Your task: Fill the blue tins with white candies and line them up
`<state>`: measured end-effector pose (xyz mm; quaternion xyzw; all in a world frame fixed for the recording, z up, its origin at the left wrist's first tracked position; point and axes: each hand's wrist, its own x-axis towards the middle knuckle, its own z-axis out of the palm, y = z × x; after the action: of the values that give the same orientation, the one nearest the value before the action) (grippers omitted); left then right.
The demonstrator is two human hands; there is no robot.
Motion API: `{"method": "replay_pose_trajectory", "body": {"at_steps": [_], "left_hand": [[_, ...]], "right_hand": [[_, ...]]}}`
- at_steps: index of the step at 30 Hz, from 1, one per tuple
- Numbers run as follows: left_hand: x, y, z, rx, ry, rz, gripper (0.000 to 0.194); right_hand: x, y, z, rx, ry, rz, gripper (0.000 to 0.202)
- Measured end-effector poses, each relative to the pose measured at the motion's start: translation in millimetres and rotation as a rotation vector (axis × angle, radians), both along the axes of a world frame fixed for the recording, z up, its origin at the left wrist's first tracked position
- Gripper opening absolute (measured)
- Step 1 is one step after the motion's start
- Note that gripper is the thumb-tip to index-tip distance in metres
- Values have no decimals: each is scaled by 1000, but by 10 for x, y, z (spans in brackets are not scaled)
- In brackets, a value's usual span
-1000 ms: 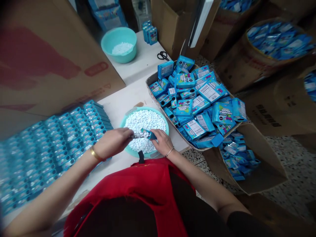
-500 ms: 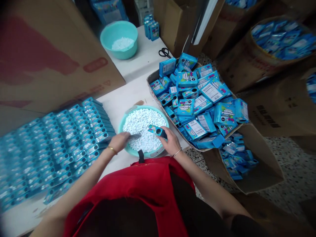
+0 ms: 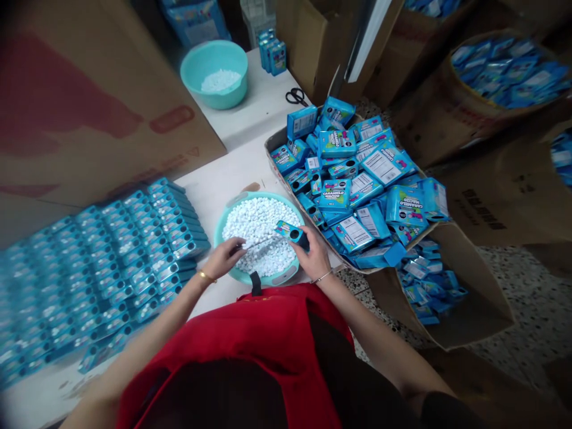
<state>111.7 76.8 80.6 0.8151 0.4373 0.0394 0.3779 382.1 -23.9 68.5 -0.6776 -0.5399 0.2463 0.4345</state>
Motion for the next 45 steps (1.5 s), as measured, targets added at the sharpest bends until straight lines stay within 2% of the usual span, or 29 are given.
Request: {"method": "replay_pose_trajectory", "body": {"at_steps": [4, 8, 11, 14, 16, 18, 20, 22, 24, 27, 30, 31, 33, 35, 38, 41, 45], "left_hand": [[-57, 87, 581, 82, 11, -80, 24], [171, 146, 1033, 191, 133, -276, 20], [423, 102, 1297, 286, 391, -393, 19], [661, -12, 1530, 375, 606, -454, 20], [761, -77, 1654, 409, 653, -477, 22], [768, -90, 1716, 426, 652, -470, 22], [653, -39, 1665, 443, 625, -408, 21], [434, 56, 1454, 435, 595, -314, 20], [190, 142, 1082, 364, 590, -227, 21], [11, 155, 368, 164, 582, -147, 15], [190, 39, -246, 29, 405, -69, 14], [299, -2, -391, 19, 359, -54, 15], [505, -57, -582, 17, 297, -39, 18], [613, -73, -651, 4, 235, -30, 19], [532, -56, -570, -22, 161, -27, 21], [297, -32, -315, -25, 67, -24, 22], [61, 9, 197, 24, -25, -50, 22]], "right_hand": [[-81, 62, -24, 22, -67, 81, 39], [-213, 128, -7, 88, -132, 200, 38], [-300, 150, -28, 126, -150, 236, 41], [-354, 154, -77, 138, -142, 251, 41], [-369, 152, -102, 133, -122, 255, 41], [-363, 148, -110, 122, -103, 254, 40], [-334, 139, -103, 109, -85, 243, 38], [-280, 122, -87, 91, -66, 216, 37], [-208, 95, -68, 67, -45, 175, 36], [-88, 45, -40, 36, -20, 103, 38], [14, 3, -31, 19, -29, 48, 40], [40, -7, -36, 17, -36, 37, 40], [77, -23, -56, 18, -46, 18, 40], [94, -37, -77, 18, -45, 0, 40], [92, -54, -78, 11, -38, -18, 41], [69, -50, -40, -8, -30, -21, 41], [12, -4, -22, -8, -43, -3, 40]]}}
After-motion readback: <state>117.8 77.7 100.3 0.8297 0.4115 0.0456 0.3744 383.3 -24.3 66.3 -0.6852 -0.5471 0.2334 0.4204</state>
